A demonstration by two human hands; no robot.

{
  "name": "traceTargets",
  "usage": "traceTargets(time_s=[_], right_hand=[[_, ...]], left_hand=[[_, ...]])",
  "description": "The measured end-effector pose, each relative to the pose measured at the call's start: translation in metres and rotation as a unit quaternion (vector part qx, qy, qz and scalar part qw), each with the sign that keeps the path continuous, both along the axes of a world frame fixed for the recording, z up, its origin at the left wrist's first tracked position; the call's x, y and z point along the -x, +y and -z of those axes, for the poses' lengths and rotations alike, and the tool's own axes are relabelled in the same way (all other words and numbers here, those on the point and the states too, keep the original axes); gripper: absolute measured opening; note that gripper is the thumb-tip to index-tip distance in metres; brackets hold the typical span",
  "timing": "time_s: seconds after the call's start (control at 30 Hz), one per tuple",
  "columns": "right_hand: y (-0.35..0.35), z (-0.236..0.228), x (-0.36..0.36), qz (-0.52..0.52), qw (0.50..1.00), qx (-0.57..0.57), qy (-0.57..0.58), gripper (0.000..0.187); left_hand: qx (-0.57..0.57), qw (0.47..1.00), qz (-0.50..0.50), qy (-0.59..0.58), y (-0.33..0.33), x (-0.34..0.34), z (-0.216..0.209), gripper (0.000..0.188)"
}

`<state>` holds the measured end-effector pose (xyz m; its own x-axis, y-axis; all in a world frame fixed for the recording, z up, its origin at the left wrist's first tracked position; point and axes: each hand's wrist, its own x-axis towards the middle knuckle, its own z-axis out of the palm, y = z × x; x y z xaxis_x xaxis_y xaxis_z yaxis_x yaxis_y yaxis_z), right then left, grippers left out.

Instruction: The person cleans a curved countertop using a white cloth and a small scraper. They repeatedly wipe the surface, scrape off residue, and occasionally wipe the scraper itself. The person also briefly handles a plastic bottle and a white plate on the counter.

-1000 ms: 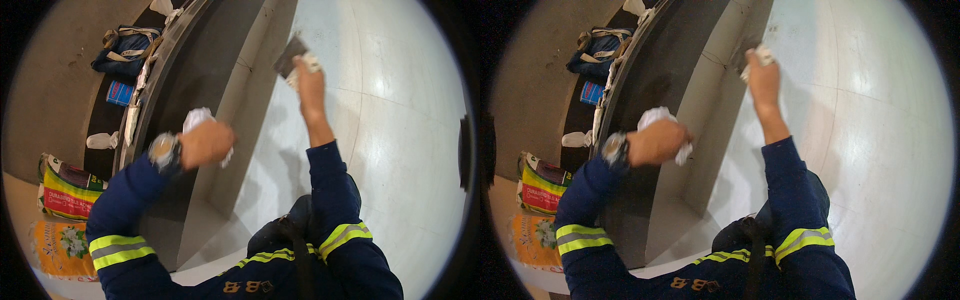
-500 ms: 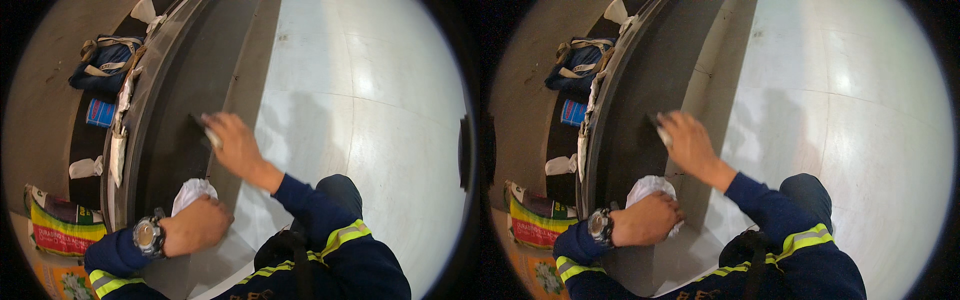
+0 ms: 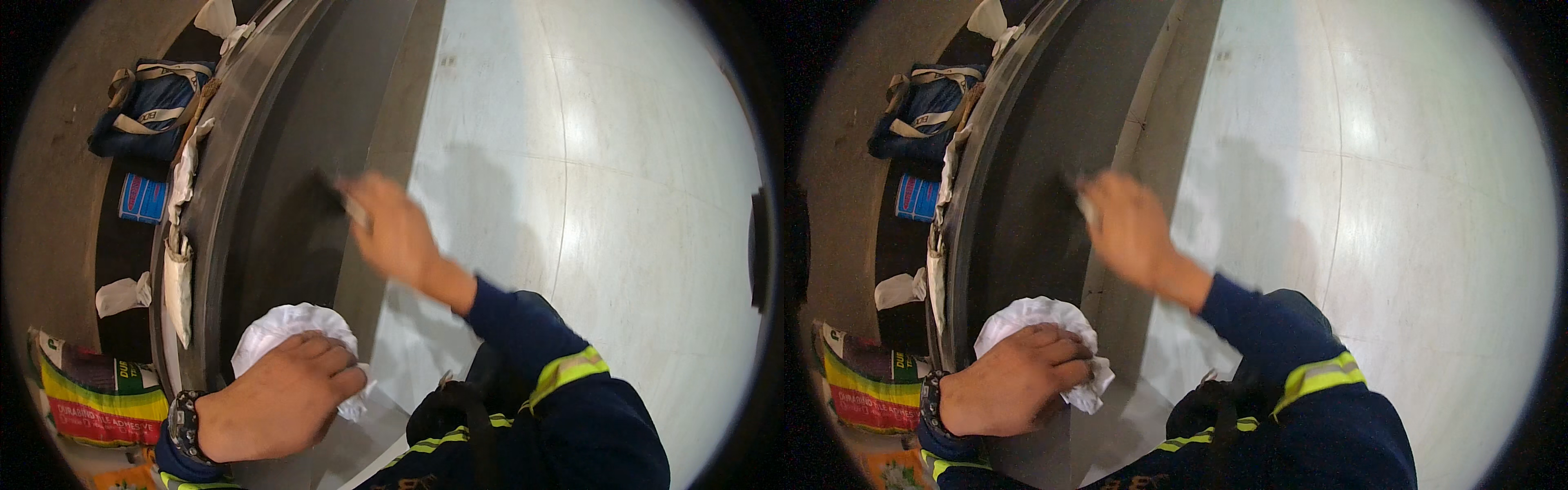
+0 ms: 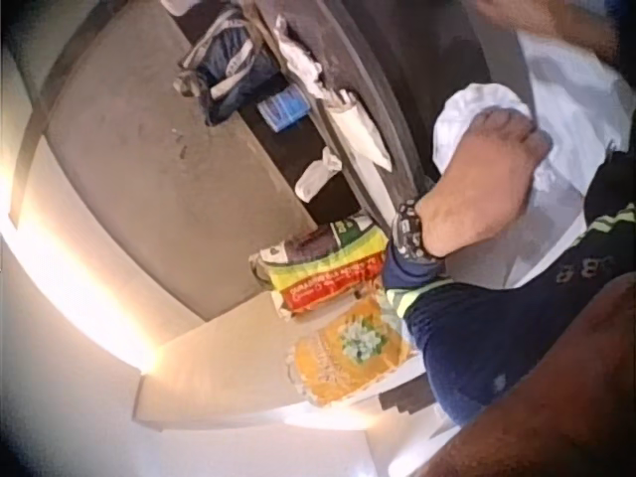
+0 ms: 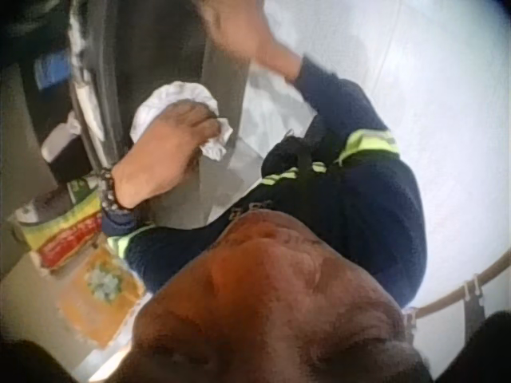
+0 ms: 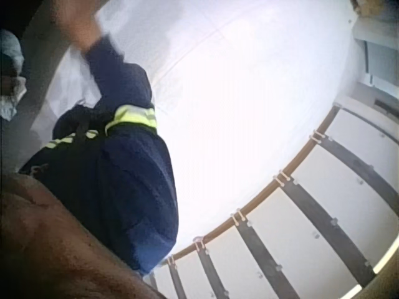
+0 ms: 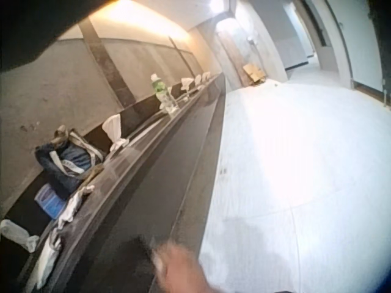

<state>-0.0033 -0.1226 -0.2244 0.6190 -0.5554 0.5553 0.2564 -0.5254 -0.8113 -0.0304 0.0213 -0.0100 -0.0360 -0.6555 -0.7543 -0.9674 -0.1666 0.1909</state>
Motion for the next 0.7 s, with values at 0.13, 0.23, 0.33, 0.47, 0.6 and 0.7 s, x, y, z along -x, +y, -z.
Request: traceTargets(time_s=[0.13,0.23,0.33,0.47,0.6,0.7], right_hand=[[-0.005,0.003,-0.002,0.014,0.999,-0.005,-0.031,0.037],[-0.053,-0.016,-0.035,0.032,0.998,-0.043,-0.024,0.041],[0.011,0.001,0.009,0.032,0.999,0.027,0.017,0.041],[-0.003,-0.011,0.029,-0.079,0.995,-0.063,0.000,0.041],[-0.118,-0.126,-0.007,0.039,0.963,0.141,-0.226,0.021],[-0.088,-0.191,-0.081,0.003,0.932,0.332,-0.146,0.027]], left_hand=[[-0.009,0.999,-0.017,0.033,0.000,-0.003,0.005,0.051],[0.031,0.996,-0.022,0.085,-0.004,0.004,-0.002,0.057],[0.148,0.980,-0.026,0.130,-0.010,0.001,-0.004,0.063],[0.214,0.948,-0.121,0.202,-0.011,0.008,-0.009,0.070],[0.195,0.963,-0.098,0.156,-0.010,0.017,-0.005,0.069],[0.222,0.962,-0.071,0.142,-0.004,0.025,0.010,0.055]])
